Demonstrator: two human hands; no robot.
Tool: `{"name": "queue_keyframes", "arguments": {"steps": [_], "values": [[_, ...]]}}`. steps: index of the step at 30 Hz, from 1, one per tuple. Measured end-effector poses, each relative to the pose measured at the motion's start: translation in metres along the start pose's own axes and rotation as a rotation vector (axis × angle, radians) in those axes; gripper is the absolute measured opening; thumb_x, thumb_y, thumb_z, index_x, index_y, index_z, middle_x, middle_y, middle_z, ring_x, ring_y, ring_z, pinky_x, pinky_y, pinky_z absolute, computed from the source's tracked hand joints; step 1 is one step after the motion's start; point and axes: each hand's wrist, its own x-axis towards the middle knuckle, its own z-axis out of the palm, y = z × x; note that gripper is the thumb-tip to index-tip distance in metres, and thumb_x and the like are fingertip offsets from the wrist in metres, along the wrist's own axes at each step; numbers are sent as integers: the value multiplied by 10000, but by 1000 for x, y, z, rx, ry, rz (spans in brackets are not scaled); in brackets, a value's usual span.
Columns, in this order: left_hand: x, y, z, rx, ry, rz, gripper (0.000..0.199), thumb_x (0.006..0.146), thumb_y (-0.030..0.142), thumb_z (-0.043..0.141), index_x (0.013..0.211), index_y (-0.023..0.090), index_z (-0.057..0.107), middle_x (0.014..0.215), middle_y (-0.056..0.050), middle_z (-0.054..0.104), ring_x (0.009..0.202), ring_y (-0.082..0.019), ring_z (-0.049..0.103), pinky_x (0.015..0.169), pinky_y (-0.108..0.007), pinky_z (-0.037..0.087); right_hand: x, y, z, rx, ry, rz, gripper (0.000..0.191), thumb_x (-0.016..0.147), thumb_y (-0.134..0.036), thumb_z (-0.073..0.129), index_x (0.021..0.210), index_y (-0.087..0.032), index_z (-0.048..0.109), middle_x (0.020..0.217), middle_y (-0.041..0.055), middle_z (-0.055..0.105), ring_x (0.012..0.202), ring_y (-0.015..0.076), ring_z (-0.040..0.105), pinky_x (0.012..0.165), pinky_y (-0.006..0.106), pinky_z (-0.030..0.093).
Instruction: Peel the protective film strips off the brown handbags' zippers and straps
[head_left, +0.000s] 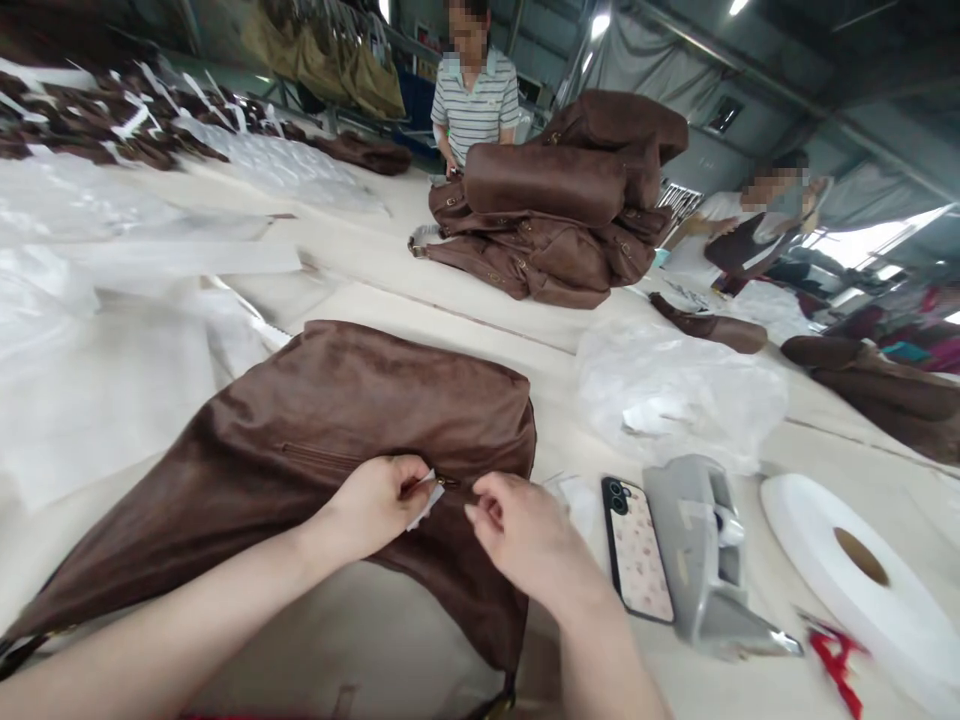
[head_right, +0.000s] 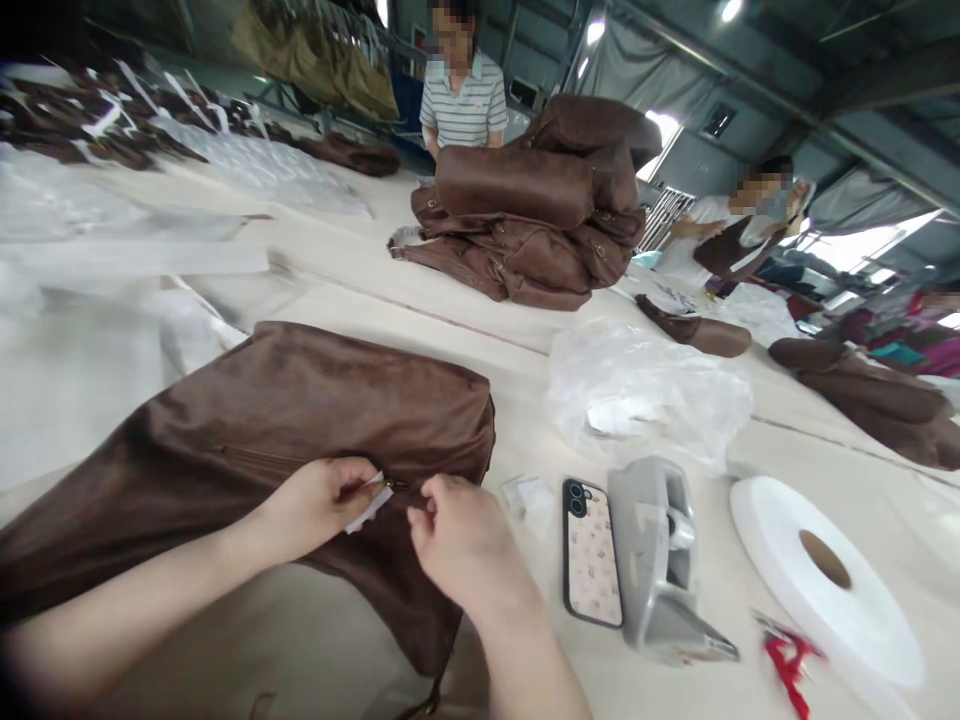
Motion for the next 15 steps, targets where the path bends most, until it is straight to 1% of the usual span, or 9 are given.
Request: {"name": "queue_keyframes", "arguments": {"steps": [1,3,4,5,6,8,10,12,15], "values": [[0,0,0,-15,-6,-13,294,844,379,444,659,182,559,569,30,594,531,-107,536,538,-200,354,-5,14,-6,-15,77,59,186,848,-264,485,976,-215,612,878,32,672,777,177,625,700,282,456],[0,0,0,-39,-12,-41,307,848,390,439,651,183,553,561,29,596,525,-106,545,540,-198,359,-18,49,-12,-145,301,198,253,843,-250,459,1045,-190,598,1009,85,648,891,218,610,782,329,459],[0,1,0,-44,-14,-52,310,848,390,439,646,183,549,556,29,594,520,-105,545,536,-197,358,-26,69,-11,-261,417,262,296,831,-247,457,1083,-158,585,1082,128,619,971,258,585,837,373,445],[0,1,0,-46,-17,-59,310,848,389,441,640,183,544,552,29,590,515,-104,542,530,-196,355,-33,89,-8,-381,506,318,350,819,-251,462,1125,-117,564,1146,177,581,1038,300,552,874,415,428],[1,1,0,-43,-19,-61,307,845,387,445,636,184,539,547,31,585,510,-102,536,523,-195,350,-40,108,-2,-485,563,363,405,815,-266,466,1163,-71,537,1186,225,544,1073,335,528,884,445,420],[1,1,-1,-32,-22,-58,297,838,385,458,632,185,533,541,34,575,502,-100,523,508,-194,338,-51,140,11,-623,596,391,489,828,-292,450,1212,9,480,1214,296,497,1107,375,499,879,474,421],[1,2,-2,-22,-25,-57,293,836,382,462,632,185,532,537,36,567,498,-98,511,501,-194,328,-57,161,25,-688,587,357,507,845,-292,415,1224,42,452,1201,320,495,1136,382,479,874,476,427],[1,2,-3,-23,-30,-56,291,837,375,459,632,183,534,543,33,568,504,-97,510,502,-194,325,-57,172,33,-715,587,324,490,845,-271,394,1224,34,453,1178,312,513,1153,377,468,874,473,428],[0,3,-5,-32,-34,-54,281,837,360,459,636,180,541,555,29,576,516,-98,516,509,-194,327,-52,177,36,-730,595,319,481,832,-245,384,1219,32,455,1144,303,532,1148,375,471,870,475,426]]}}
